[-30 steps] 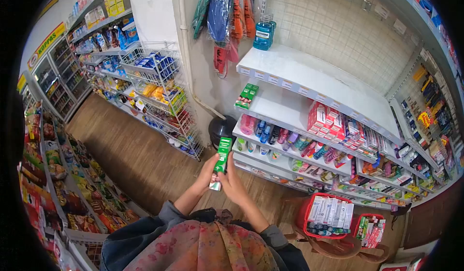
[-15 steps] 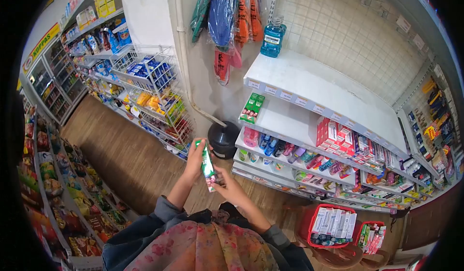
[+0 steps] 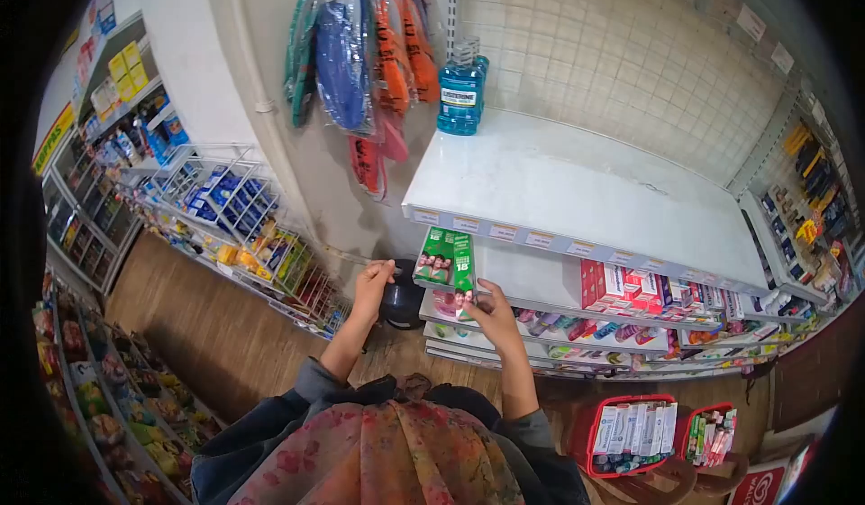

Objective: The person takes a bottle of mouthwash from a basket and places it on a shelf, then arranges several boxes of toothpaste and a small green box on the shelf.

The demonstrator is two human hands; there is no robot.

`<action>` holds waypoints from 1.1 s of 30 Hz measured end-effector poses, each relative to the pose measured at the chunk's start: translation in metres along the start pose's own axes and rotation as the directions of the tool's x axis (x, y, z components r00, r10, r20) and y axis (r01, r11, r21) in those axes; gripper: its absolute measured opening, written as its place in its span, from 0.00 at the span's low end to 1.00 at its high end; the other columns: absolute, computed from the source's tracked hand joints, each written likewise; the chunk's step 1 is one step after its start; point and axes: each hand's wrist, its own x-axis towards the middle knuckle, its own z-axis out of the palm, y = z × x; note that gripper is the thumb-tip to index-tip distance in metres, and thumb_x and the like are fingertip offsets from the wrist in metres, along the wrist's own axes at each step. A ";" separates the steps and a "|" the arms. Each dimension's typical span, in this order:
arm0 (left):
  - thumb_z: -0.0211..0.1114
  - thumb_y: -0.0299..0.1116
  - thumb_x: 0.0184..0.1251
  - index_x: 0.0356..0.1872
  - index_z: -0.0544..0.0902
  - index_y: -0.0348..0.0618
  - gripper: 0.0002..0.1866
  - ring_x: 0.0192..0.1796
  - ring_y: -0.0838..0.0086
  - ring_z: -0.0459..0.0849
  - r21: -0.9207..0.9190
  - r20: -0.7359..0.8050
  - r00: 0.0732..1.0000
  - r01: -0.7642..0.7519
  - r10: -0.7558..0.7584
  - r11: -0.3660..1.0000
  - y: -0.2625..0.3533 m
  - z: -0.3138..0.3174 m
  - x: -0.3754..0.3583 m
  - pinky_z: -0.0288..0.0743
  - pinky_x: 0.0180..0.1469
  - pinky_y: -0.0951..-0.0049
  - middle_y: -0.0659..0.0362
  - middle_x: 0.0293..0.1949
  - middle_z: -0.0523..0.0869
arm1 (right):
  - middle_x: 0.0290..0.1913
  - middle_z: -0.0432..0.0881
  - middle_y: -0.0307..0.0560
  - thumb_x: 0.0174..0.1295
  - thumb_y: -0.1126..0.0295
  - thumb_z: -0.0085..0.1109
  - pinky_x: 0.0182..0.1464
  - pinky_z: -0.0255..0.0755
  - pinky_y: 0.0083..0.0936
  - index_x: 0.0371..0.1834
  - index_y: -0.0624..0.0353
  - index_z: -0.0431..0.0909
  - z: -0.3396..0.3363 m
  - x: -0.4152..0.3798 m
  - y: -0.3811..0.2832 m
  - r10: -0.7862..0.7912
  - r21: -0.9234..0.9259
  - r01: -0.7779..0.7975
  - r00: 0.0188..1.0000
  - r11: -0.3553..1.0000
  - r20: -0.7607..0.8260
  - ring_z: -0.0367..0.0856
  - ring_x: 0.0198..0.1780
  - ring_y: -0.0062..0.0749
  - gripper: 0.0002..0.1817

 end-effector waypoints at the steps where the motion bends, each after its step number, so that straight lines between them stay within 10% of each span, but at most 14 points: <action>1: 0.61 0.32 0.64 0.33 0.81 0.39 0.07 0.38 0.81 0.75 -0.025 0.054 0.998 0.028 -0.026 0.999 -0.001 0.007 0.004 0.67 0.44 0.82 0.62 0.33 0.80 | 0.42 0.81 0.51 0.57 0.72 0.65 0.47 0.71 0.22 0.64 0.63 0.59 -0.006 0.006 -0.003 0.019 0.015 -0.018 0.999 1.000 -0.031 0.78 0.45 0.28 0.33; 7: 0.63 0.22 0.56 0.50 0.77 0.38 0.18 0.43 0.73 0.78 0.049 0.142 0.990 0.009 -0.016 0.999 -0.027 0.034 0.017 0.73 0.48 0.75 0.56 0.46 0.75 | 0.42 0.80 0.53 0.55 0.72 0.66 0.45 0.73 0.24 0.60 0.64 0.63 -0.019 0.043 0.002 0.076 -0.092 -0.087 0.991 0.992 -0.113 0.78 0.44 0.30 0.31; 12: 0.66 0.27 0.49 0.54 0.75 0.39 0.26 0.57 0.54 0.73 0.417 0.271 0.933 -0.337 0.239 0.844 -0.014 0.044 0.018 0.67 0.59 0.63 0.46 0.54 0.73 | 0.41 0.82 0.53 0.58 0.72 0.63 0.42 0.72 0.20 0.59 0.66 0.66 -0.014 0.060 0.013 0.060 -0.088 -0.076 0.983 0.993 -0.175 0.80 0.42 0.27 0.26; 18: 0.69 0.31 0.47 0.61 0.69 0.42 0.34 0.61 0.48 0.67 0.496 0.373 0.917 -0.327 0.143 0.805 -0.019 0.048 0.012 0.63 0.62 0.61 0.42 0.60 0.66 | 0.41 0.83 0.55 0.57 0.69 0.64 0.39 0.76 0.21 0.54 0.65 0.70 -0.004 0.069 0.023 -0.137 -0.373 0.038 0.960 0.927 -0.242 0.83 0.37 0.28 0.23; 21: 0.68 0.29 0.49 0.61 0.69 0.40 0.33 0.60 0.53 0.71 0.510 0.388 0.910 -0.342 0.144 0.789 -0.011 0.045 0.012 0.66 0.60 0.64 0.44 0.57 0.70 | 0.39 0.84 0.54 0.54 0.68 0.66 0.38 0.77 0.23 0.53 0.63 0.71 0.007 0.078 0.022 -0.330 -0.576 0.123 0.904 0.808 -0.270 0.84 0.37 0.30 0.23; 28: 0.67 0.27 0.49 0.63 0.65 0.40 0.36 0.57 0.52 0.73 0.470 0.379 0.919 -0.290 0.106 0.833 -0.005 0.038 0.013 0.66 0.59 0.63 0.44 0.55 0.72 | 0.46 0.81 0.57 0.52 0.66 0.67 0.41 0.77 0.28 0.55 0.61 0.72 0.012 0.074 0.011 -0.133 -0.601 -0.014 0.971 0.799 -0.200 0.84 0.41 0.36 0.27; 33: 0.66 0.20 0.52 0.65 0.62 0.36 0.36 0.59 0.65 0.75 0.386 0.376 0.922 -0.249 0.095 0.888 -0.017 0.031 0.014 0.69 0.59 0.69 0.48 0.58 0.73 | 0.57 0.74 0.62 0.51 0.67 0.66 0.49 0.76 0.31 0.57 0.61 0.73 0.008 0.072 0.016 -0.284 -0.594 0.205 0.958 0.778 -0.042 0.79 0.52 0.48 0.28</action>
